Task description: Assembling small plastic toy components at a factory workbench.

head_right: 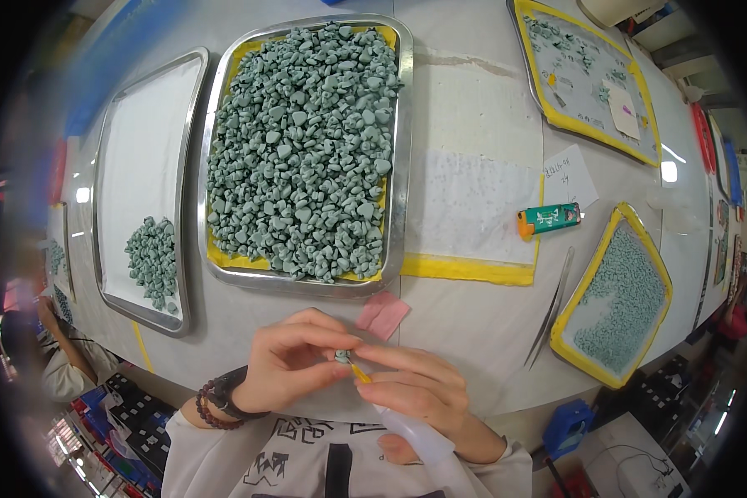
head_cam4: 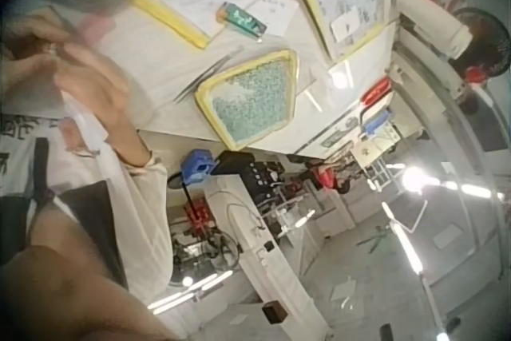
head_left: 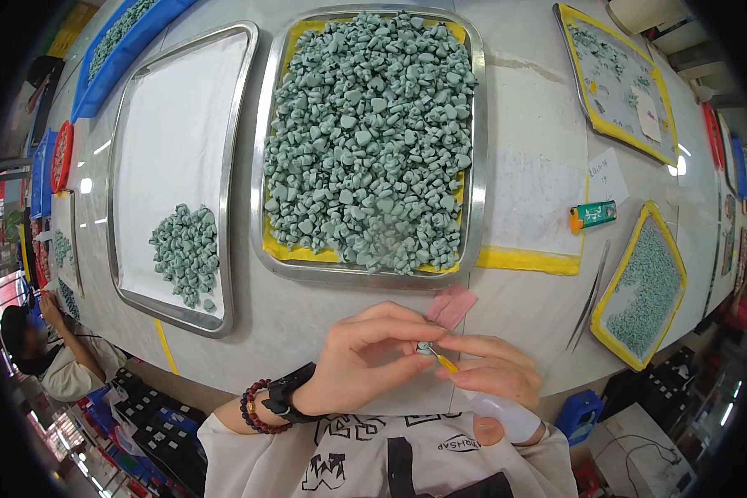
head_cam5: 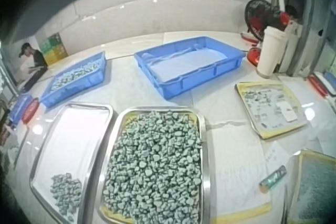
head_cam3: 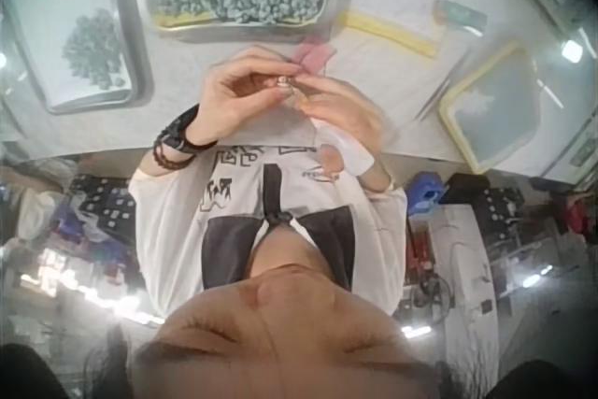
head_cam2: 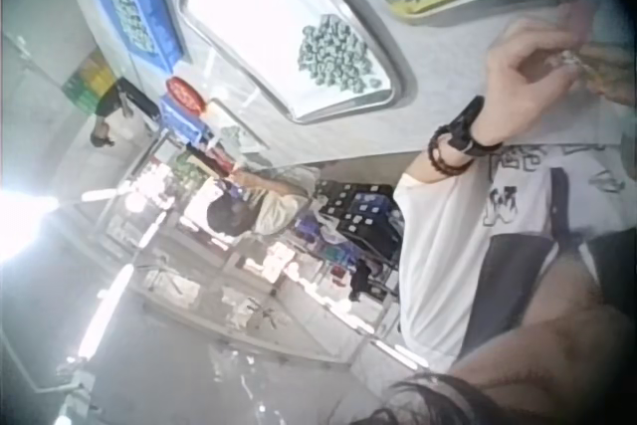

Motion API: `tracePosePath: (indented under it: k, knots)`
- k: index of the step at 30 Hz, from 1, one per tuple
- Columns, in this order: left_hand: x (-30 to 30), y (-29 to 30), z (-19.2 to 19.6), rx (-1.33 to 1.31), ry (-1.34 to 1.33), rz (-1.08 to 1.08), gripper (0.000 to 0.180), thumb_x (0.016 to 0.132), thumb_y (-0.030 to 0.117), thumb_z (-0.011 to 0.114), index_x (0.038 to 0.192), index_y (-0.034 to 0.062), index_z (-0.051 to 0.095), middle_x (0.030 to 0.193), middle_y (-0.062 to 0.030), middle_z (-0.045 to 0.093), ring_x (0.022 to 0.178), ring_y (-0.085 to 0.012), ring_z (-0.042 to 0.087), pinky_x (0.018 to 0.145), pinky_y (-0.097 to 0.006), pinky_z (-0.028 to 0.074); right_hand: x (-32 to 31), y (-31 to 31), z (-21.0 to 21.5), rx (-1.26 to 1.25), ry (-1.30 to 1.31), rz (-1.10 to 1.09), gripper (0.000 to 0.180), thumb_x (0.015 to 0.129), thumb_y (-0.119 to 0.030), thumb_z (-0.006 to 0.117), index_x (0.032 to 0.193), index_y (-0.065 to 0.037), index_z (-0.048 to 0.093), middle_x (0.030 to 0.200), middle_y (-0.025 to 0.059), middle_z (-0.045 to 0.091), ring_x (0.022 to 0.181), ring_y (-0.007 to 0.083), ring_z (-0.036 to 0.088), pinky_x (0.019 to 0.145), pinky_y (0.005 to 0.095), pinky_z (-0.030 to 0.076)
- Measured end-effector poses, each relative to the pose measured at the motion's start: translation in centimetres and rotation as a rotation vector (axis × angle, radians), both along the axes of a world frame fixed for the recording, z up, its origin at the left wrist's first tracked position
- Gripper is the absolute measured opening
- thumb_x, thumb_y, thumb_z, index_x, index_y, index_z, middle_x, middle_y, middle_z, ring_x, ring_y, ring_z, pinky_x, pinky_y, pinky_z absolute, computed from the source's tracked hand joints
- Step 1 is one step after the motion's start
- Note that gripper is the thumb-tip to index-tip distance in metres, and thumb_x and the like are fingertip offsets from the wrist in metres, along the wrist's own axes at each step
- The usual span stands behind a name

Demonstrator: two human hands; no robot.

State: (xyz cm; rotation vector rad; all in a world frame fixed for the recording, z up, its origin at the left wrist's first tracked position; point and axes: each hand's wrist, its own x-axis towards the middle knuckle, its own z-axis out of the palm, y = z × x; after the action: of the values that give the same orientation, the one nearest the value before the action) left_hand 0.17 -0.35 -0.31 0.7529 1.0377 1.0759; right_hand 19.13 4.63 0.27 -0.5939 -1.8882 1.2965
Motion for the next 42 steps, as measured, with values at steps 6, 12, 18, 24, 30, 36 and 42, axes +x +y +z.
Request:
tracePosePath:
  k: [6, 12, 18, 24, 30, 36, 42]
  knots:
    - [-0.1, 0.1, 0.2, 0.001, 0.002, -0.012, 0.035, 0.074, -0.014, 0.065, 0.107, -0.0025, 0.063, 0.105, -0.0099, 0.056, 0.093, -0.0139, 0.056, 0.079, -0.025, 0.047, 0.0, 0.0, -0.1, -0.005, 0.003, 0.012, 0.048, 0.092, -0.049, 0.044, 0.097, -0.003, 0.052, 0.077, 0.0156, 0.067, 0.088, 0.0378, 0.064, 0.068, 0.0417, 0.053]
    - [-0.1, 0.1, 0.2, -0.02, -0.028, -0.011, 0.034, 0.075, -0.014, 0.064, 0.107, -0.0026, 0.063, 0.105, -0.0101, 0.056, 0.093, -0.0132, 0.056, 0.079, -0.024, 0.047, 0.1, -0.1, 0.0, -0.032, 0.042, 0.001, 0.048, 0.092, -0.049, 0.045, 0.098, -0.002, 0.053, 0.076, 0.0161, 0.066, 0.087, 0.0389, 0.065, 0.067, 0.0421, 0.053]
    - [0.0, 0.1, 0.2, -0.02, -0.056, 0.003, 0.034, 0.075, -0.014, 0.064, 0.107, -0.0026, 0.062, 0.105, -0.0104, 0.056, 0.092, -0.0128, 0.056, 0.079, -0.024, 0.047, 0.3, -0.2, -0.3, -0.045, 0.045, -0.001, 0.049, 0.091, -0.049, 0.046, 0.098, -0.001, 0.053, 0.073, 0.016, 0.065, 0.085, 0.0402, 0.065, 0.065, 0.0427, 0.054]
    - [0.0, 0.3, 0.3, -0.001, -0.058, -0.013, 0.037, 0.075, -0.014, 0.064, 0.11, -0.0024, 0.061, 0.105, -0.0103, 0.056, 0.092, -0.0128, 0.056, 0.077, -0.024, 0.048, 1.0, -0.1, 0.4, -0.05, 0.02, -0.031, 0.044, 0.09, -0.044, 0.051, 0.099, -0.001, 0.053, 0.08, 0.0171, 0.064, 0.089, 0.0383, 0.064, 0.073, 0.0455, 0.052]
    - [-0.1, -0.1, 0.1, -0.1, -0.11, 0.037, 0.03, 0.073, -0.013, 0.064, 0.102, -0.0032, 0.059, 0.1, -0.0107, 0.055, 0.089, -0.0135, 0.057, 0.071, -0.023, 0.05, 3.9, 1.9, -0.5, 0.397, -0.603, -0.207, 0.03, 0.075, -0.014, 0.069, 0.101, -0.003, 0.059, 0.097, 0.013, 0.061, 0.097, 0.0344, 0.057, 0.083, 0.0433, 0.046]
    - [-0.4, -0.3, -0.2, -0.066, -0.157, 0.0, 0.03, 0.076, -0.016, 0.06, 0.104, -0.0053, 0.059, 0.109, -0.012, 0.054, 0.091, -0.0124, 0.059, 0.073, -0.022, 0.051, 5.5, 1.9, 0.5, 0.532, -0.738, -0.36, 0.029, 0.067, 0.002, 0.065, 0.095, -0.005, 0.063, 0.097, 0.0097, 0.059, 0.094, 0.0306, 0.056, 0.082, 0.039, 0.044]
    - [0.2, -0.2, 0.2, -0.085, -0.172, 0.001, 0.031, 0.077, -0.016, 0.059, 0.106, -0.0059, 0.058, 0.11, -0.0125, 0.053, 0.092, -0.0128, 0.059, 0.074, -0.022, 0.051, 15.6, 4.2, 2.6, 0.365, -1.031, -1.02, 0.01, 0.074, 0.002, 0.063, 0.084, -0.001, 0.062, 0.084, 0.0079, 0.055, 0.082, 0.0244, 0.053, 0.076, 0.0331, 0.041]
